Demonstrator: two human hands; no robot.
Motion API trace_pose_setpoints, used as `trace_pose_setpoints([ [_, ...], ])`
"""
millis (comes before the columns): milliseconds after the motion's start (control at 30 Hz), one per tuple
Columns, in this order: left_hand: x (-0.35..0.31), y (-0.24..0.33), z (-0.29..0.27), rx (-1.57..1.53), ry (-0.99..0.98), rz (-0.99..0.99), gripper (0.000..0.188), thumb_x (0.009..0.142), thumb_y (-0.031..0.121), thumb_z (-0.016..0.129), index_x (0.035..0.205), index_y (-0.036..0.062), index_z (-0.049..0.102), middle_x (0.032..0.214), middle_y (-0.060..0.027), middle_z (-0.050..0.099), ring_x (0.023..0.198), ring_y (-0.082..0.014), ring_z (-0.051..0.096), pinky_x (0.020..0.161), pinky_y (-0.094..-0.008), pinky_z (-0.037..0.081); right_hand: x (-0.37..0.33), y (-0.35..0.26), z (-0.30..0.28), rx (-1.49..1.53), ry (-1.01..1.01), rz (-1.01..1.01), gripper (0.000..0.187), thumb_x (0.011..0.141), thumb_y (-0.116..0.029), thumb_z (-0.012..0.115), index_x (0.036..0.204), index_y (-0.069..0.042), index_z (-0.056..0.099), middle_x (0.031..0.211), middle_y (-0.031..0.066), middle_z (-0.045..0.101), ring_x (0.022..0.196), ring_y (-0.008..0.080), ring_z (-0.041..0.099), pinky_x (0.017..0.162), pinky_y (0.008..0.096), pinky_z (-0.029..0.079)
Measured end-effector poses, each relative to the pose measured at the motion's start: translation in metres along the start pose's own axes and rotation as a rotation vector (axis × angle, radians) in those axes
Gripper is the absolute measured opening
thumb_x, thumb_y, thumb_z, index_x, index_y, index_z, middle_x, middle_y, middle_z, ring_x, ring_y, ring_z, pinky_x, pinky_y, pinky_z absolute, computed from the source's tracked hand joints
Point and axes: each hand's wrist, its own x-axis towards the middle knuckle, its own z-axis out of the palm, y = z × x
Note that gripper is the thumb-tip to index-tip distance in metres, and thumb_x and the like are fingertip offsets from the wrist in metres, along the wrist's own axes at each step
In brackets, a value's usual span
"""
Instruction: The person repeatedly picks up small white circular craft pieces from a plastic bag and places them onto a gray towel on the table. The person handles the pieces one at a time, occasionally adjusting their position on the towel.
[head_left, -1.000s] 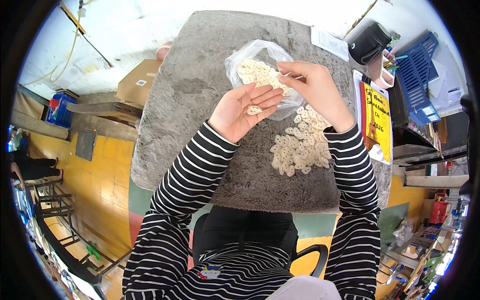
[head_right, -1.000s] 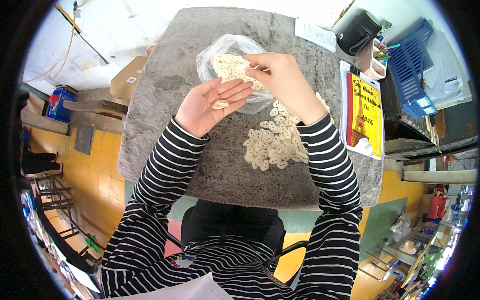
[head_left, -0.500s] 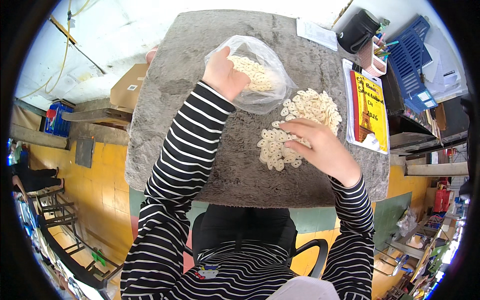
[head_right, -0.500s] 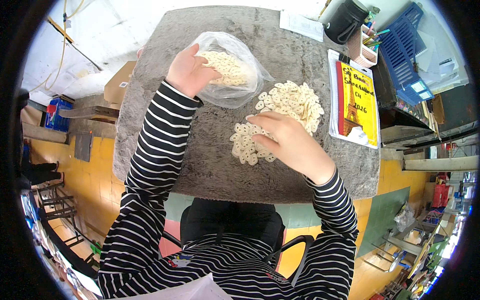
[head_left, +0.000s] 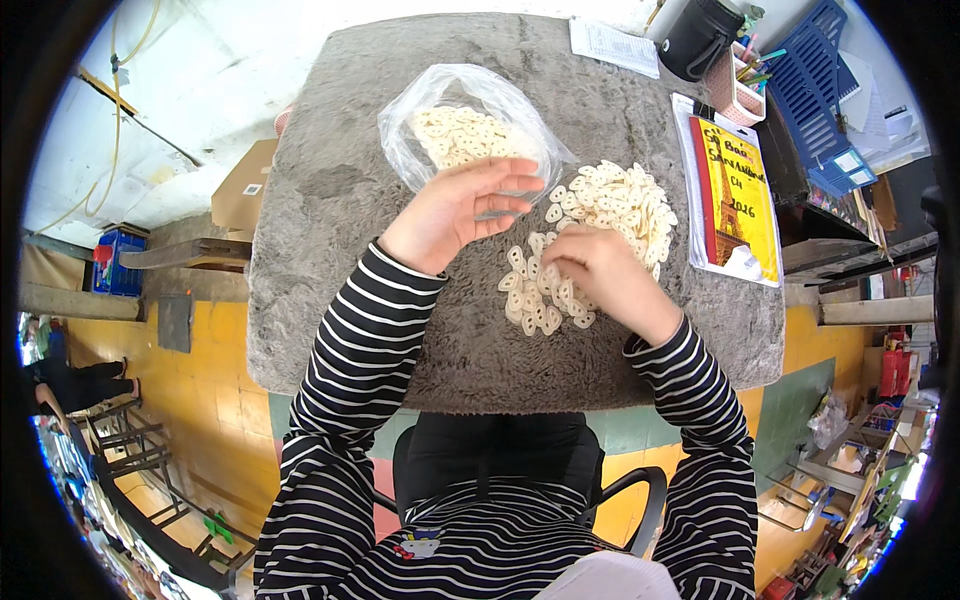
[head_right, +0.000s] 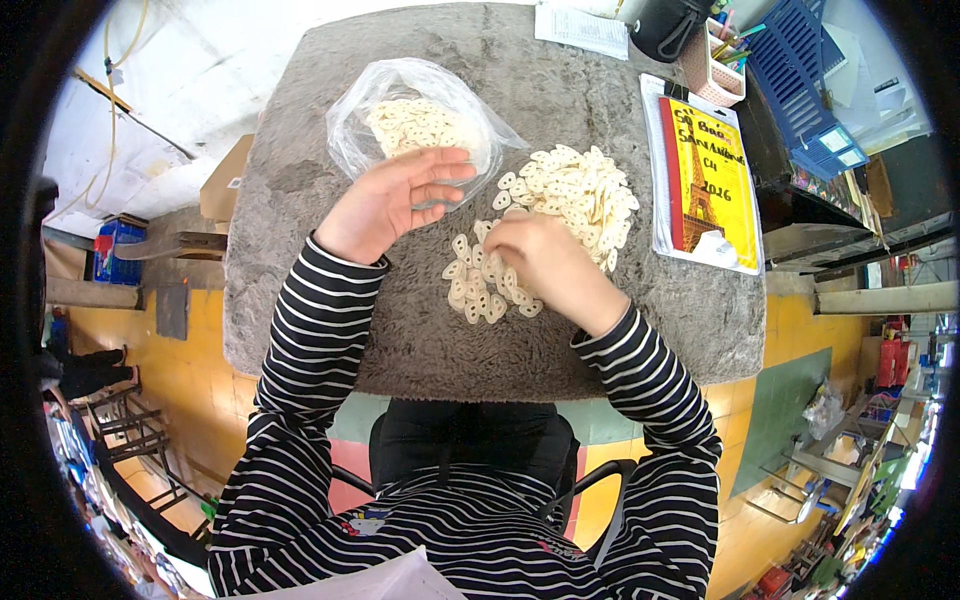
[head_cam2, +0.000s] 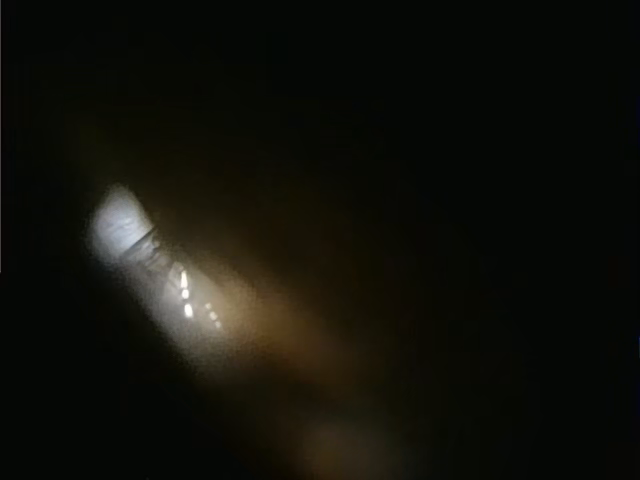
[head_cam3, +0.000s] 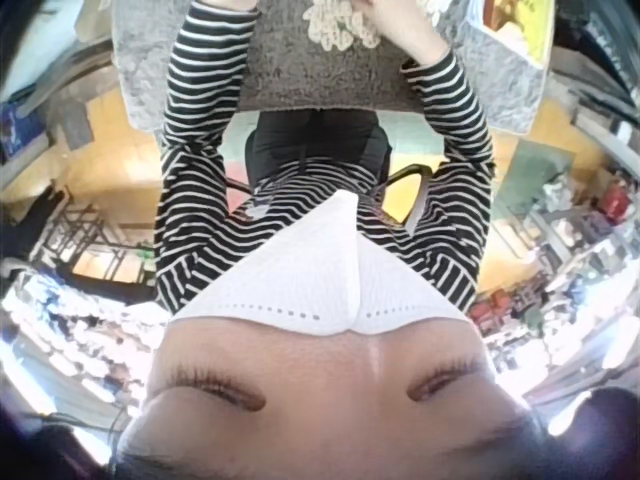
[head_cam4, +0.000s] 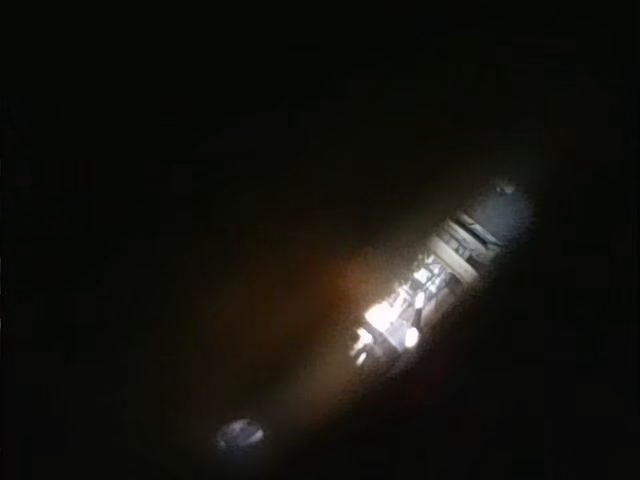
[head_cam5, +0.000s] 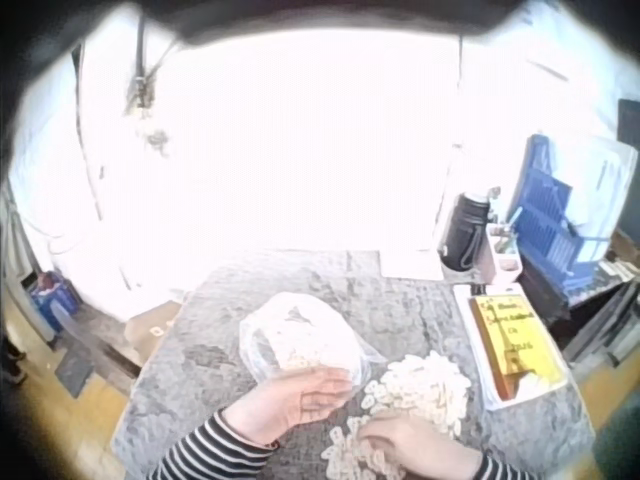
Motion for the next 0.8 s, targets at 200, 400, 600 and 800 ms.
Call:
trace_pose_setpoints([
  [200,-0.002,-0.021,0.006,0.044,-0.024,-0.077,0.044,0.105,0.031,0.049,0.135,-0.0007,0.055,0.126,-0.0117,0.065,0.117,-0.0200,0.062,0.101,-0.0313,0.050,0.017,0.002,-0.017,0.334,0.195,0.161,0.015,0.084,0.001,0.067,0.097,0.000,0.074,0.087,0.0100,0.074,0.079,0.0159,0.069,0.074,0.0275,0.054],
  [400,-0.004,-0.021,0.008,-0.109,-0.099,-0.088,0.048,0.102,0.028,0.058,0.134,-0.0075,0.053,0.126,-0.0198,0.063,0.114,-0.0248,0.066,0.102,-0.0331,0.053,0.042,-0.019,-0.026,0.354,0.159,0.075,0.016,0.087,-0.001,0.066,0.100,0.002,0.073,0.085,0.0110,0.073,0.079,0.0152,0.069,0.075,0.0271,0.054],
  [600,-0.009,-0.010,-0.008,0.047,0.005,0.015,0.038,0.097,0.016,0.065,0.127,-0.0070,0.060,0.111,-0.0164,0.071,0.103,-0.0192,0.070,0.093,-0.0289,0.057,0.071,-0.034,-0.032,0.225,0.284,0.027,0.020,0.087,-0.008,0.069,0.106,0.002,0.072,0.088,0.0144,0.074,0.080,0.0199,0.072,0.075,0.0300,0.056],
  [800,-0.005,-0.008,-0.023,0.308,-0.102,-0.135,0.030,0.099,0.018,0.062,0.124,0.0018,0.065,0.100,-0.0067,0.072,0.091,-0.0112,0.068,0.082,-0.0243,0.056,0.125,-0.032,-0.048,0.048,0.194,-0.083,0.028,0.091,-0.015,0.069,0.114,0.001,0.070,0.095,0.0127,0.074,0.083,0.0134,0.068,0.076,0.0273,0.053],
])
